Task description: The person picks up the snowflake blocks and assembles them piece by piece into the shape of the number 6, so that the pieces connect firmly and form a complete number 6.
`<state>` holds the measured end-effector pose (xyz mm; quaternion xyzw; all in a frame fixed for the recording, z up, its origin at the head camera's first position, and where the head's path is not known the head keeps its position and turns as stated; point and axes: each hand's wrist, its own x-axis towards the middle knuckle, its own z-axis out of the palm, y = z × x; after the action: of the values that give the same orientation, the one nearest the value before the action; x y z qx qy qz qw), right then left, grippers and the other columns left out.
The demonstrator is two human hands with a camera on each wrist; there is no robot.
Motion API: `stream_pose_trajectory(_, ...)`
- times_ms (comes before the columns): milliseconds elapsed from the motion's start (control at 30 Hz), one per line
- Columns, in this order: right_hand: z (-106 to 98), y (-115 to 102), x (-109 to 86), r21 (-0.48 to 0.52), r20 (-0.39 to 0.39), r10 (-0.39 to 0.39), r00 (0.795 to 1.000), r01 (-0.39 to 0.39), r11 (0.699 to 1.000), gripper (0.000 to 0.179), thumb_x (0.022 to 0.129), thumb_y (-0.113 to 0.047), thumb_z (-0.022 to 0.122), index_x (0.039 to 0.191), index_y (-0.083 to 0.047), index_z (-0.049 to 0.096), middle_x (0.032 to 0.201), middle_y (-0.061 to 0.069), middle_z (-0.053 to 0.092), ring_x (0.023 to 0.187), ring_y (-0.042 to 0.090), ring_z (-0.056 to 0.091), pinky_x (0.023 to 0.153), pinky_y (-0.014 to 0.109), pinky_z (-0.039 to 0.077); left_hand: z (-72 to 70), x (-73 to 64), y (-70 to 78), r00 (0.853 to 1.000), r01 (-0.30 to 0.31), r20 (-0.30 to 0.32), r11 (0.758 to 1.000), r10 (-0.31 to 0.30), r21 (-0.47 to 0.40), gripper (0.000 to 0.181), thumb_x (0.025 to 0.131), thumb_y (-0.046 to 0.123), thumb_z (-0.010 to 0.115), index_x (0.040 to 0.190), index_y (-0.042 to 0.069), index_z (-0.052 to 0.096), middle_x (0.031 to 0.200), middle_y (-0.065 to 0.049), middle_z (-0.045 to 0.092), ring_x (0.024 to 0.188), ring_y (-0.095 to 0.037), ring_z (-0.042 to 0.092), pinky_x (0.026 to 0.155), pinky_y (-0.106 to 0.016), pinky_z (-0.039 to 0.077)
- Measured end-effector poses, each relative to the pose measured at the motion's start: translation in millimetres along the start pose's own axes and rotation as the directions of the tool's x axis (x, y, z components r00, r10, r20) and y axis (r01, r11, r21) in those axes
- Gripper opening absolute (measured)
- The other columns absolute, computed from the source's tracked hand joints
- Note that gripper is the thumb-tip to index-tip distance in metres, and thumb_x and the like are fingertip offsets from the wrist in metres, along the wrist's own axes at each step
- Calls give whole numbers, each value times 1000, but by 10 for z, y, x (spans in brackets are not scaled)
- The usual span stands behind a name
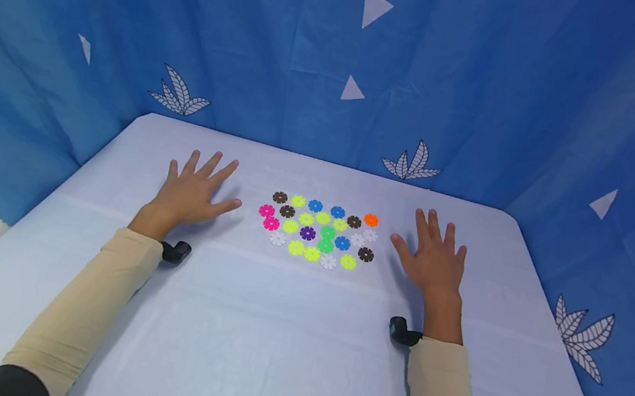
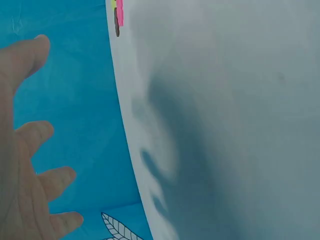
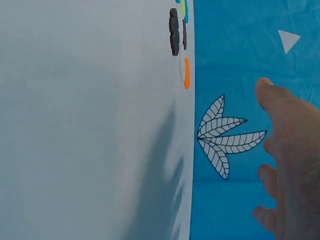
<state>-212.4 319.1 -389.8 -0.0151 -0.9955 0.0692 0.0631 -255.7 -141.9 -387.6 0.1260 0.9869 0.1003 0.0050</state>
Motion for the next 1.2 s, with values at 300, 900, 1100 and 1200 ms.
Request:
stream_pose_trajectory(300,-89,-217,0,15,20,-38,999,38,999,89,97,-68,43,163,-14,17,165,21,14,147,54,7,108,77,6,-20,6,107,999,-34,-2,999,34,7,90,93,70,47,164,26,15,168,-16,6,149,-50,-6,108,-75,-8)
stream_pose_trajectory(900,13,-1388,-127,103,122,-497,859,488,867,43,90,-25,79,130,-12,69,122,10,67,114,30,60,98,47,49,194,27,744,917,-369,56,892,396,-262,35,95,24,74,126,8,70,121,-9,65,111,-23,59,100,-40,49)
stream_pose_trajectory(1100,193,-1504,-149,94,116,-575,810,568,818,35,91,-20,79,124,-14,73,107,7,66,97,24,58,92,41,47,272,23,769,918,-362,83,906,387,-218,35,94,25,75,125,9,71,116,-7,63,105,-21,57,98,-38,48)
stream_pose_trajectory(1200,244,-1509,-150,92,120,-560,820,552,829,35,92,-23,78,126,-17,73,106,6,62,98,24,55,93,41,44,278,23,771,916,-364,93,907,389,-212,35,95,25,74,126,9,71,114,-6,63,105,-21,57,98,-38,47)
